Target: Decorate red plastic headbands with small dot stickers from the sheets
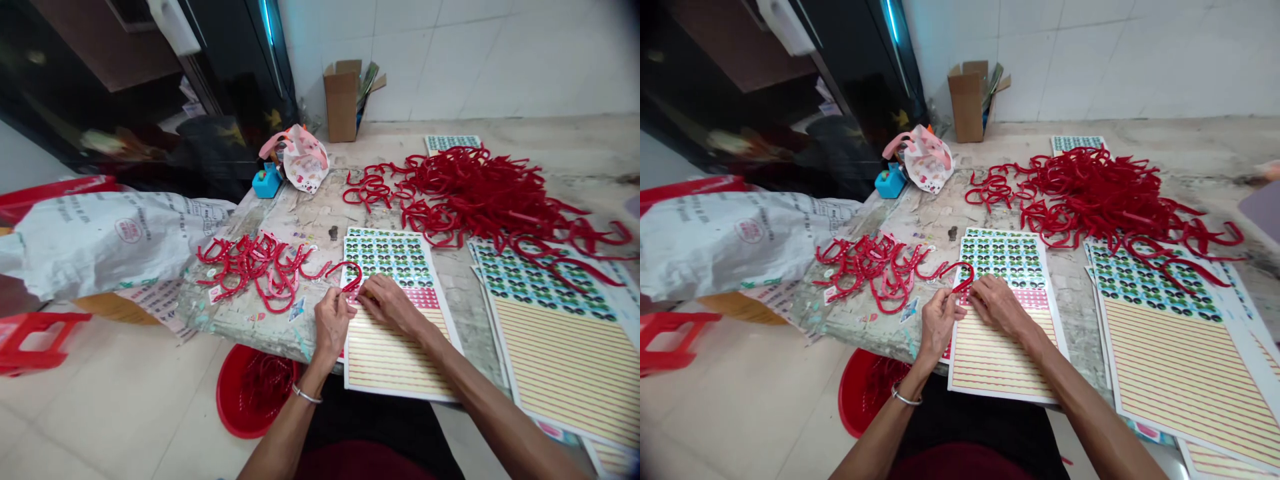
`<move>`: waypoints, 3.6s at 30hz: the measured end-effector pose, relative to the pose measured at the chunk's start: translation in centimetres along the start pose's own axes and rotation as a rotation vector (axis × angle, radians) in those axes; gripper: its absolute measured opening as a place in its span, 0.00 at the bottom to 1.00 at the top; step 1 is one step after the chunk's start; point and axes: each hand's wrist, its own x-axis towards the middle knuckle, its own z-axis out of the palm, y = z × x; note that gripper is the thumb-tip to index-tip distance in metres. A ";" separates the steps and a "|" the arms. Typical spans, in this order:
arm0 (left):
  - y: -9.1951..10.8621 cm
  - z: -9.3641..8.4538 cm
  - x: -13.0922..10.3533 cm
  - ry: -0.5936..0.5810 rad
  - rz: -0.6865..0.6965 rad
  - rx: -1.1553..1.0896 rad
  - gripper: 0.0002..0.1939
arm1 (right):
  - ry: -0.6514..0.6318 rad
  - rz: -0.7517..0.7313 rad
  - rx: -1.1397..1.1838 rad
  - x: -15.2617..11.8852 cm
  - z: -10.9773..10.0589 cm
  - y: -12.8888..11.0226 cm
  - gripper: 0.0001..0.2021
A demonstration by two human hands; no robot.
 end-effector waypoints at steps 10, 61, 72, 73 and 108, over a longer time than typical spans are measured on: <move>0.1 0.0 0.1 0.011 0.018 0.022 0.10 | -0.034 -0.073 0.048 0.6 0.6 -0.5 0.01; 0.0 0.0 0.0 0.011 0.022 0.082 0.09 | 0.073 0.048 0.026 -0.2 0.6 0.0 0.04; 0.3 0.1 0.1 0.009 0.017 0.078 0.10 | 0.068 0.015 -0.009 -0.1 0.8 -0.3 0.06; 0.3 0.1 0.1 0.009 0.019 0.077 0.10 | 0.077 0.020 -0.006 -0.1 0.8 -0.4 0.06; -0.3 0.1 0.0 0.008 0.020 0.064 0.10 | 0.272 0.319 0.542 0.2 -0.4 0.5 0.07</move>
